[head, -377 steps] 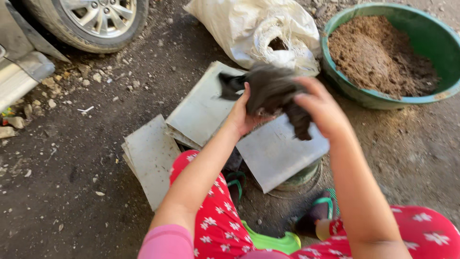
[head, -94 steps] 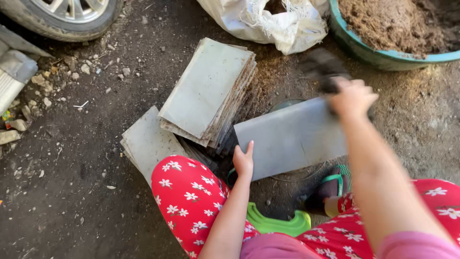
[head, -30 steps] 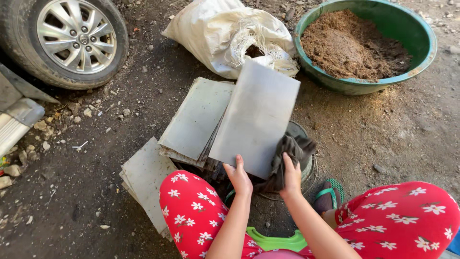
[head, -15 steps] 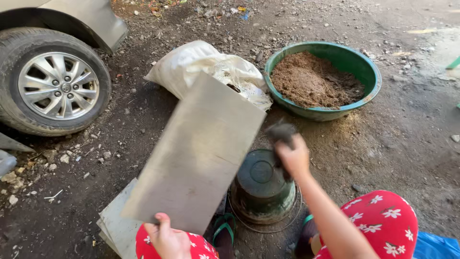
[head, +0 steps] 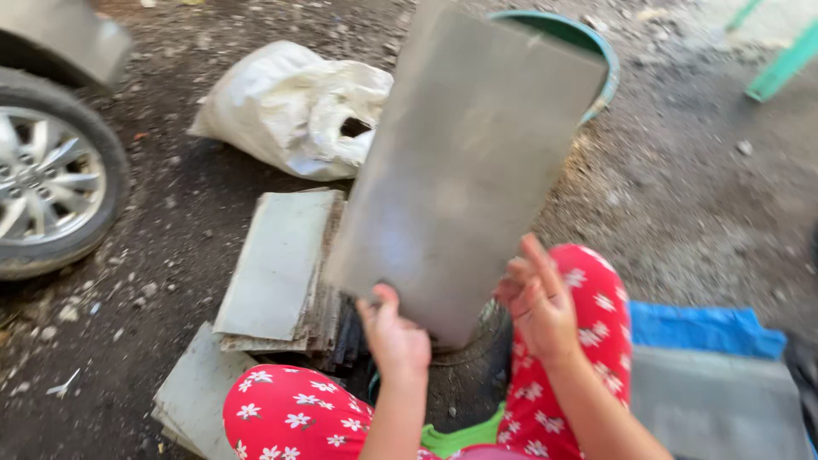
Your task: The person sits on the ground and wipes rectangular tiles with a dark cloth. They pick up tiles from a stack, wipe both sides, and place them on a blue tarp. The person repeats this process for multiple tiles.
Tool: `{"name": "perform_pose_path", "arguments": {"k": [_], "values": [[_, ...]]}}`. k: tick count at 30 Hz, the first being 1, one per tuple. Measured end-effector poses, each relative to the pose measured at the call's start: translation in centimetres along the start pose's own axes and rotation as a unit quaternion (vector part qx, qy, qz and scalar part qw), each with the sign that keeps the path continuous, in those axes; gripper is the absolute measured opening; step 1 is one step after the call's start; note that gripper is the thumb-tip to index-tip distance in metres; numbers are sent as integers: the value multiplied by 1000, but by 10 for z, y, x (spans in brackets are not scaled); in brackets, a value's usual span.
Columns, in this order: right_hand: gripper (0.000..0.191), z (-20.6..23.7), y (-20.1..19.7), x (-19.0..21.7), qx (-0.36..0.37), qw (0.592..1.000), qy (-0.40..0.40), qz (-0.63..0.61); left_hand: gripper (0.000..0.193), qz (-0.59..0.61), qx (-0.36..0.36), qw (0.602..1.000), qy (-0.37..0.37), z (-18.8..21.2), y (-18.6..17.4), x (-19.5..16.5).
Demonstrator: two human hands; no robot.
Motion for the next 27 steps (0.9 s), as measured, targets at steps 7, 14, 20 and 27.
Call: {"name": "perform_pose_path", "arguments": {"k": [7,14,20,27], "values": [[53,27,-69,153,-232,965,-84,-88,59,-218,356,892,-173,56,110,146],[53,157,-261,203,-389,910,-88,112,67,-348,423,761,-348,57,127,154],[63,270,-329,195,-449,860,-120,211,59,-443,206,870,-65,-62,87,-10],[59,308,-347,131,-711,689,-2,136,51,-453,114,881,-70,-112,-5,-72]]}}
Point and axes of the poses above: each hand's wrist, its own z-axis away from the middle knuckle, its own y-axis out of the palm, x = y × z, the point moved 5 cm from there along -z, towards the middle knuckle, and after that the axes turned 8 degrees about -y, right-handed, at the moved point
